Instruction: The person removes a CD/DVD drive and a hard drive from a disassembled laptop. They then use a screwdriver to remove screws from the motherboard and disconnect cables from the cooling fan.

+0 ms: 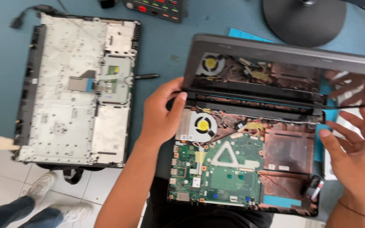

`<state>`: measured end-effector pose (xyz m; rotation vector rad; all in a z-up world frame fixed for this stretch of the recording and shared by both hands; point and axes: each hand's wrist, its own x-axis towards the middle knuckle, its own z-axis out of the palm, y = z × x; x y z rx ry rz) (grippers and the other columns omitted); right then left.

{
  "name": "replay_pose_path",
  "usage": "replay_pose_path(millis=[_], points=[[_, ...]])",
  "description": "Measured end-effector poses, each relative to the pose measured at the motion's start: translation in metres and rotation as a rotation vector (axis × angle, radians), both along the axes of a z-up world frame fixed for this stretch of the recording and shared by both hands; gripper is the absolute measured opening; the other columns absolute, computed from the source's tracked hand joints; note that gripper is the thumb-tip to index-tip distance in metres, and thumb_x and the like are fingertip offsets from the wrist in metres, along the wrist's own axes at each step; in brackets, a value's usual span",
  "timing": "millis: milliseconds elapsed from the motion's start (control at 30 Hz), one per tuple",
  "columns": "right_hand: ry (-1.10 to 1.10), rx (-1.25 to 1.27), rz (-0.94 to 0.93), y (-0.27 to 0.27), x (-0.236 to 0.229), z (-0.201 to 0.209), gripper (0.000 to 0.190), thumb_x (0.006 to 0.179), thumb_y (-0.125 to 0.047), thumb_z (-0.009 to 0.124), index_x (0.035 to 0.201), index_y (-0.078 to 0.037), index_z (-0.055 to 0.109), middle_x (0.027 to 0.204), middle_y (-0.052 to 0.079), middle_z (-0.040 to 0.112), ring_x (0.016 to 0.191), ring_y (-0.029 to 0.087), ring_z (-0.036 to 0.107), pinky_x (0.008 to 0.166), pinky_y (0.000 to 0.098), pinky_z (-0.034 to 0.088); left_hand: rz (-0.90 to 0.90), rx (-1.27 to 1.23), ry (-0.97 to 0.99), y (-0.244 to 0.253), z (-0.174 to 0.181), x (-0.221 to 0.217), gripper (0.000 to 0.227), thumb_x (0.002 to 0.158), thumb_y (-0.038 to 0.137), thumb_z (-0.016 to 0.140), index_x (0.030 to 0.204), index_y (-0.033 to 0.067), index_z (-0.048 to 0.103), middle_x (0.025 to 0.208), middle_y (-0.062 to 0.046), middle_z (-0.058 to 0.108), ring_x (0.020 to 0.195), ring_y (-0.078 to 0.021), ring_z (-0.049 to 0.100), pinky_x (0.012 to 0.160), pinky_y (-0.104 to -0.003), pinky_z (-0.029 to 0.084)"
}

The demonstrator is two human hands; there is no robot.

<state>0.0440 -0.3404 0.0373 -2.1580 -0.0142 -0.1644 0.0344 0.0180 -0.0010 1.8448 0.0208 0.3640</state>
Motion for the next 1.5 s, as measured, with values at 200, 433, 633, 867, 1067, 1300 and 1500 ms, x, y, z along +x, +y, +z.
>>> replay_pose_path(millis=[200,433,633,867,1067,1300,1500], points=[[0.016,-0.037,-0.082,0.002,-0.029,0.015,0.035,0.093,0.005,0.064,0.126,0.007,0.052,0.112,0.018,0.061,0.101,0.021,0.061,0.088,0.028,0.05,0.168,0.088,-0.11,-0.005,0.001,-0.003,0.02,0.093,0.016,0.055,0.105,0.0006,0.057,0.101,-0.013,0.06,0.094,-0.0222,0.062,0.085,-0.031,0.053],[0.008,-0.195,-0.035,-0.019,-0.064,0.02,0.015,0.089,-0.003,0.069,0.102,0.004,0.067,0.09,0.011,0.067,0.083,0.016,0.063,0.082,0.0244,0.052,0.226,0.332,-0.396,-0.018,0.019,-0.022,0.035,0.103,0.016,0.042,0.078,-0.0028,0.058,0.084,-0.017,0.06,0.081,-0.0286,0.056,0.075,-0.038,0.043],[-0.006,-0.292,-0.065,-0.044,-0.079,0.021,0.011,0.091,-0.001,0.072,0.1,0.002,0.068,0.084,0.009,0.065,0.075,0.014,0.06,0.071,0.0219,0.047,0.088,0.393,-0.377,-0.034,0.028,-0.057,0.043,0.098,0.019,0.042,0.067,-0.0023,0.064,0.079,-0.014,0.061,0.077,-0.0262,0.057,0.072,-0.036,0.044],[-0.037,-0.273,0.168,-0.01,-0.076,0.012,0.015,0.082,-0.009,0.073,0.096,-0.004,0.07,0.076,0.003,0.066,0.065,0.01,0.058,0.06,0.0222,0.047,0.057,0.432,-0.161,-0.05,0.035,-0.098,0.021,0.094,0.011,0.05,0.081,0.0008,0.064,0.089,-0.01,0.065,0.088,-0.0262,0.059,0.081,-0.035,0.047],[-0.066,-0.257,0.399,0.027,-0.081,0.004,0.023,0.078,-0.017,0.074,0.097,-0.007,0.069,0.082,0.001,0.068,0.073,0.009,0.065,0.063,0.0224,0.052,0.121,0.44,-0.119,-0.049,0.027,-0.128,0.01,0.092,0.006,0.055,0.091,0.0028,0.064,0.095,-0.009,0.064,0.093,-0.0264,0.059,0.085,-0.035,0.05],[-0.105,-0.303,0.467,0.034,-0.092,-0.004,0.029,0.076,-0.021,0.076,0.101,-0.007,0.067,0.097,0.003,0.067,0.09,0.018,0.062,0.077,0.0289,0.053,0.011,0.314,0.125,-0.048,0.014,-0.155,0.045,0.086,0.028,0.06,0.127,0.0094,0.053,0.139,-0.013,0.042,0.132,-0.0301,0.045,0.108,-0.044,0.042],[-0.068,-0.317,0.484,0.032,-0.094,-0.011,0.032,0.076,-0.024,0.075,0.102,-0.007,0.069,0.099,0.005,0.064,0.094,0.02,0.06,0.082,0.0325,0.054,-0.057,0.223,0.157,-0.051,0.011,-0.157,0.062,0.091,0.053,0.042,0.137,0.0109,0.04,0.147,-0.017,0.03,0.139,-0.0327,0.035,0.105,-0.047,0.043]])
